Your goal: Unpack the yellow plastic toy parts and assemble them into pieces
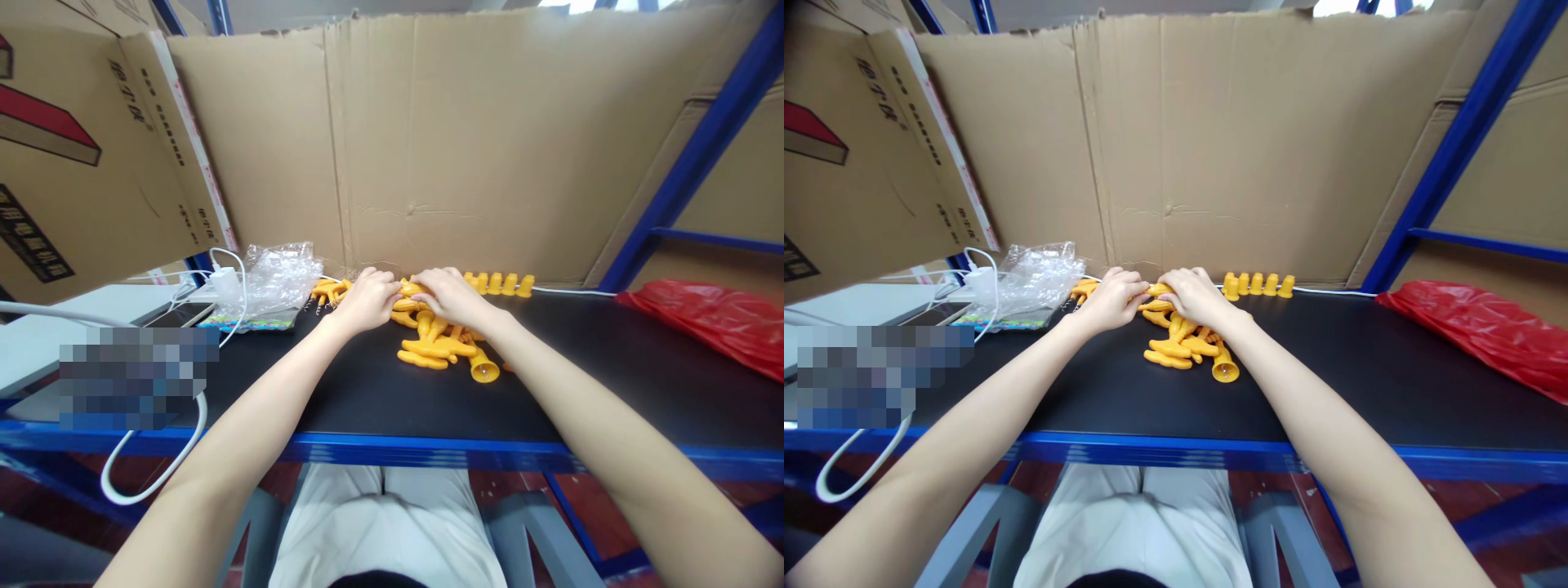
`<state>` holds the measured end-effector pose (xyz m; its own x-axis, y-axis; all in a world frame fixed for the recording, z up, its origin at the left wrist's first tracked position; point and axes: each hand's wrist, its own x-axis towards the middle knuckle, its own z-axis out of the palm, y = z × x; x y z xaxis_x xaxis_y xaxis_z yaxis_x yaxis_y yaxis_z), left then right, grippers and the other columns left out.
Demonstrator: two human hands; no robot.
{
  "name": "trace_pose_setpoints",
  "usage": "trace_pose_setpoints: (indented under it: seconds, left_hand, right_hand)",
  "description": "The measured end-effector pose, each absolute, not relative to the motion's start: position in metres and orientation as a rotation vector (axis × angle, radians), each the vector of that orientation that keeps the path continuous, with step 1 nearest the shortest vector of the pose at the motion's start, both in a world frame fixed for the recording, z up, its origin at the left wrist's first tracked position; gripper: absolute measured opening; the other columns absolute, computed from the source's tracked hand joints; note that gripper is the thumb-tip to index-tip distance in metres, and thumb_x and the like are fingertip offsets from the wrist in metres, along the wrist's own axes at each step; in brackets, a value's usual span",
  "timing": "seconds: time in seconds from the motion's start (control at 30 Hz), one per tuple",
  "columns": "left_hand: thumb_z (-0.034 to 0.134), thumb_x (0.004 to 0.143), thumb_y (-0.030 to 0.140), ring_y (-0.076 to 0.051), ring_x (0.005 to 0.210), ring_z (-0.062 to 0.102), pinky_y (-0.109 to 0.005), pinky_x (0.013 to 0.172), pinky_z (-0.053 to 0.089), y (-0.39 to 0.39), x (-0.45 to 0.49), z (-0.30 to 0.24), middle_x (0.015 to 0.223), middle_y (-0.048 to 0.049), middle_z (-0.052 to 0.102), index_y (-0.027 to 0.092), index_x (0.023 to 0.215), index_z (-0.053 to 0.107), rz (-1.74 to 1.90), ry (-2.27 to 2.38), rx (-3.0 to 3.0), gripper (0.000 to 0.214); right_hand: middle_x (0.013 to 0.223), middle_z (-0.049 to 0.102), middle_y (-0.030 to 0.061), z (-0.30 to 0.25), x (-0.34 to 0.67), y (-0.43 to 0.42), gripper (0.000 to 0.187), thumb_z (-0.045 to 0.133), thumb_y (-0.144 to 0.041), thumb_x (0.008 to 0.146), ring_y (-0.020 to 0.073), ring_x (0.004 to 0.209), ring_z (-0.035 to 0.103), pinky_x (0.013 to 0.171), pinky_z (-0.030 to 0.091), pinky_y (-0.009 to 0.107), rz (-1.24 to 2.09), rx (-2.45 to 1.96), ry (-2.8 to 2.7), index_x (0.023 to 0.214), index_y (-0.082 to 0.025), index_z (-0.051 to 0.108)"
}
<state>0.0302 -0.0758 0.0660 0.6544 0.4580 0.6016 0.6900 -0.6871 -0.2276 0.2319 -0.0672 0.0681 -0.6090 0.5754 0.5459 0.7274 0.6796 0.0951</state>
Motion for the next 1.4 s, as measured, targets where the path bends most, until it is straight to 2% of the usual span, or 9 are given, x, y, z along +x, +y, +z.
trace_pose_setpoints:
  seconds: [0.3, 0.4, 0.53, 0.77, 0.9, 1.03, 1.13, 1.27, 1.4]
  left_hand:
    - [0.043, 0.09, 0.033, -0.013, 0.061, 0.048, -0.029, 0.068, 0.036, -0.069, 0.03, 0.064, 0.064, -0.001, 0.053, 0.016, 0.073, 0.065, -0.93, -0.976, -2.562, 0.033]
    - [0.043, 0.089, 0.033, -0.014, 0.063, 0.049, -0.03, 0.071, 0.036, -0.073, 0.031, 0.065, 0.065, -0.0018, 0.054, 0.016, 0.075, 0.066, -0.927, -0.948, -2.503, 0.032]
    - [0.04, 0.09, 0.031, -0.015, 0.066, 0.05, -0.032, 0.074, 0.036, -0.079, 0.032, 0.067, 0.067, -0.004, 0.055, 0.015, 0.075, 0.065, -0.828, -0.894, -2.421, 0.034]
    - [0.042, 0.089, 0.031, -0.016, 0.066, 0.051, -0.032, 0.074, 0.036, -0.079, 0.035, 0.066, 0.067, -0.004, 0.056, 0.015, 0.077, 0.067, -0.804, -0.958, -2.449, 0.032]
    - [0.045, 0.088, 0.032, -0.016, 0.068, 0.052, -0.031, 0.073, 0.036, -0.079, 0.036, 0.065, 0.068, -0.004, 0.058, 0.015, 0.078, 0.068, -0.873, -1.001, -2.454, 0.03]
    - [0.044, 0.088, 0.031, -0.016, 0.067, 0.052, -0.032, 0.074, 0.036, -0.078, 0.035, 0.064, 0.068, -0.0046, 0.057, 0.014, 0.075, 0.067, -0.803, -0.985, -2.431, 0.031]
    - [0.045, 0.087, 0.03, -0.017, 0.068, 0.052, -0.032, 0.074, 0.037, -0.077, 0.035, 0.062, 0.069, -0.0055, 0.059, 0.014, 0.074, 0.067, -0.774, -0.984, -2.432, 0.03]
    - [0.048, 0.085, 0.031, -0.015, 0.066, 0.053, -0.03, 0.07, 0.038, -0.075, 0.039, 0.062, 0.068, -0.0049, 0.061, 0.014, 0.075, 0.069, -0.932, -1.075, -2.504, 0.029]
    - [0.051, 0.082, 0.037, -0.014, 0.063, 0.054, -0.026, 0.059, 0.037, -0.071, 0.039, 0.063, 0.069, -0.0042, 0.065, 0.014, 0.078, 0.071, -1.2, -1.427, -2.657, 0.031]
  right_hand:
    - [0.09, 0.063, 0.0088, 0.072, 0.23, -0.07, 0.014, 0.042, -0.02, 0.09, 0.0222, 0.09, 0.053, 0.085, 0.03, 0.036, -0.747, -0.878, -2.394, 0.096, -0.017, 0.055]
    - [0.092, 0.063, 0.0101, 0.073, 0.23, -0.073, 0.017, 0.044, -0.024, 0.09, 0.0232, 0.089, 0.054, 0.086, 0.033, 0.036, -0.712, -0.919, -2.392, 0.099, -0.016, 0.055]
    - [0.108, 0.063, 0.0123, 0.07, 0.228, -0.075, 0.029, 0.04, -0.029, 0.091, 0.0245, 0.099, 0.054, 0.091, 0.032, 0.039, -0.56, -0.914, -2.454, 0.114, -0.016, 0.053]
    - [0.092, 0.064, 0.0087, 0.069, 0.227, -0.073, 0.02, 0.042, -0.025, 0.09, 0.0224, 0.09, 0.056, 0.092, 0.031, 0.038, -0.626, -0.899, -2.461, 0.098, -0.017, 0.057]
    - [0.094, 0.065, 0.01, 0.07, 0.228, -0.074, 0.02, 0.045, -0.027, 0.089, 0.0231, 0.091, 0.057, 0.091, 0.032, 0.038, -0.623, -0.921, -2.437, 0.102, -0.015, 0.056]
    - [0.107, 0.065, 0.0106, 0.068, 0.227, -0.076, 0.028, 0.042, -0.03, 0.091, 0.0244, 0.099, 0.056, 0.097, 0.026, 0.045, -0.56, -0.951, -2.461, 0.113, -0.017, 0.053]
    - [0.101, 0.066, 0.0095, 0.067, 0.227, -0.076, 0.023, 0.041, -0.026, 0.091, 0.0242, 0.096, 0.056, 0.098, 0.026, 0.047, -0.574, -0.973, -2.492, 0.107, -0.019, 0.056]
    - [0.097, 0.063, 0.0097, 0.072, 0.228, -0.076, 0.018, 0.045, -0.02, 0.086, 0.0246, 0.097, 0.054, 0.098, 0.026, 0.047, -0.672, -0.961, -2.442, 0.1, -0.019, 0.056]
    - [0.099, 0.061, 0.0099, 0.078, 0.237, -0.072, 0.022, 0.041, -0.012, 0.084, 0.0241, 0.097, 0.052, 0.1, 0.022, 0.048, -0.724, -1.001, -2.354, 0.099, -0.019, 0.056]
